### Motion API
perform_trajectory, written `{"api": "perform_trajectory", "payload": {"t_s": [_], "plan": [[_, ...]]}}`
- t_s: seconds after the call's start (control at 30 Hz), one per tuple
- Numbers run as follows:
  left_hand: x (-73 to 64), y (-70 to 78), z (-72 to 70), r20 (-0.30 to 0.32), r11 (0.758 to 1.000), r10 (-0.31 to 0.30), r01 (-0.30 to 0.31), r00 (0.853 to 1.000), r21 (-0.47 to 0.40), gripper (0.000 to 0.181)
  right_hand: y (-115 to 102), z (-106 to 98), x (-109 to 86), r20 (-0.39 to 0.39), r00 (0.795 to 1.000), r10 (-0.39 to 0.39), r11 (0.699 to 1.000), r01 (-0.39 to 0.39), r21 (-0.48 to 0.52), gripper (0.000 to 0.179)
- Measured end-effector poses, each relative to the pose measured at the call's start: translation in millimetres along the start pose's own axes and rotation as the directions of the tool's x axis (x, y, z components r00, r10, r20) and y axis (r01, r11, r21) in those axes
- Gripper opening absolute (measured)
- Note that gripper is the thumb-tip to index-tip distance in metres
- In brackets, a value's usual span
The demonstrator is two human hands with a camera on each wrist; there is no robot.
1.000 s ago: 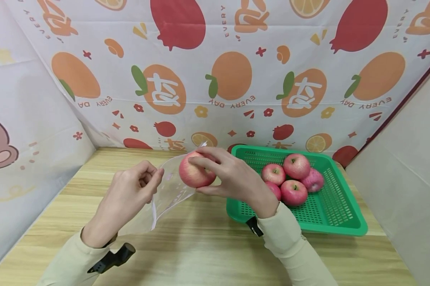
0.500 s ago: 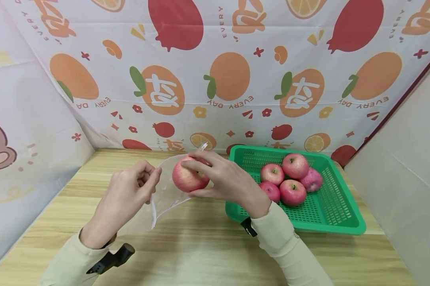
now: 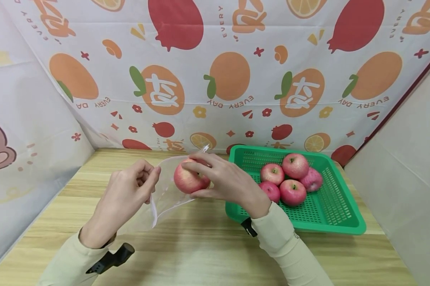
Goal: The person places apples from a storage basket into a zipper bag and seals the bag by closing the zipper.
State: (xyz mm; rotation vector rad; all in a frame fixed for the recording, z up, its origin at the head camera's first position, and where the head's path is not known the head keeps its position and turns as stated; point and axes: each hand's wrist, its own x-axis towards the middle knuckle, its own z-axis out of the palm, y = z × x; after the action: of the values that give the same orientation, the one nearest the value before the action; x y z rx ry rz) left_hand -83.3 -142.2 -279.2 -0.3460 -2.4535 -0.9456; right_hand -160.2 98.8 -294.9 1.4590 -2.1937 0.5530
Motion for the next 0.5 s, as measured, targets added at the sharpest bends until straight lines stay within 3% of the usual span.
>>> {"api": "perform_trajectory", "payload": {"t_s": [0.5], "plan": [[-1.1,0.2,0.6,0.031,1.0,-0.007,0.008,0.999,-0.024,0.02,0.1,3.0,-2.6,0.044,0.999,0.012,1.0,-0.012,-0.003,0.071]]}}
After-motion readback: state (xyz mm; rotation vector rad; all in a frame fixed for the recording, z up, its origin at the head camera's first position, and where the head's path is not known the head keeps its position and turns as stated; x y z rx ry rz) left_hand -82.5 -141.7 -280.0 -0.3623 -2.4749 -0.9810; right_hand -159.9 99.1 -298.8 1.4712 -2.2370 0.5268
